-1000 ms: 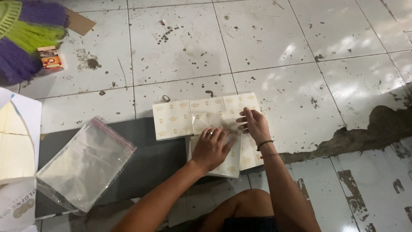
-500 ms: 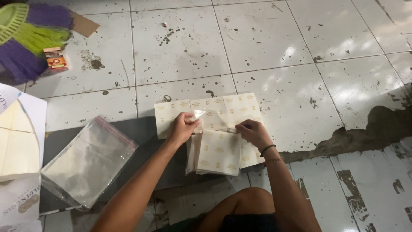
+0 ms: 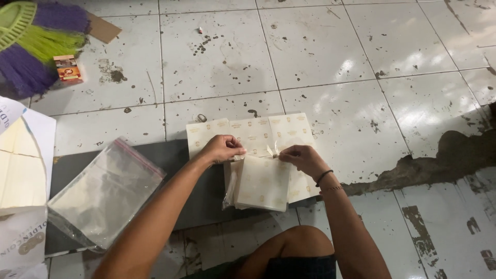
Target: The person sits on the floor and arranges small white notebooks on a dark mat. They pick up stacks of notebooks, place them into clear plastic bags, and seal the bags. The person repeats this process for multiple stacks.
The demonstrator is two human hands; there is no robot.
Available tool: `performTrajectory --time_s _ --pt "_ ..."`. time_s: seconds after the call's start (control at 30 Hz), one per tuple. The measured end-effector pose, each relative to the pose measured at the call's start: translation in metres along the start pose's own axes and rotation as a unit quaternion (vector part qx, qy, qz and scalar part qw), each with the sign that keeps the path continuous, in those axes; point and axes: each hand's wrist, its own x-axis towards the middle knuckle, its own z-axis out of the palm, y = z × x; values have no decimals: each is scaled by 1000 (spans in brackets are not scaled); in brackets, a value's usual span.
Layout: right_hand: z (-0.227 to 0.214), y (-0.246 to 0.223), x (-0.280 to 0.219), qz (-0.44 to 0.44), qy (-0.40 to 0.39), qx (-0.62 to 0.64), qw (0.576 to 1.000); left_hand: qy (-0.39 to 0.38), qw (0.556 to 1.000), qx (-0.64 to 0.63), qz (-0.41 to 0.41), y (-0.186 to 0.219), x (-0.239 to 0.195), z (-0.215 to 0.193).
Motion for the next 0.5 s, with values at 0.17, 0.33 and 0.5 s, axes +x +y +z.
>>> performTrajectory --time_s 0.17,0.33,0.5 --pt "4 22 5 -2 20 67 998 -51 989 -132 -43 39 -42 -4" --pt "10 28 2 8 34 106 994 -49 994 -98 0 16 -24 8" --pt "12 48 8 0 47 137 989 -29 994 -102 -4 14 -27 8"
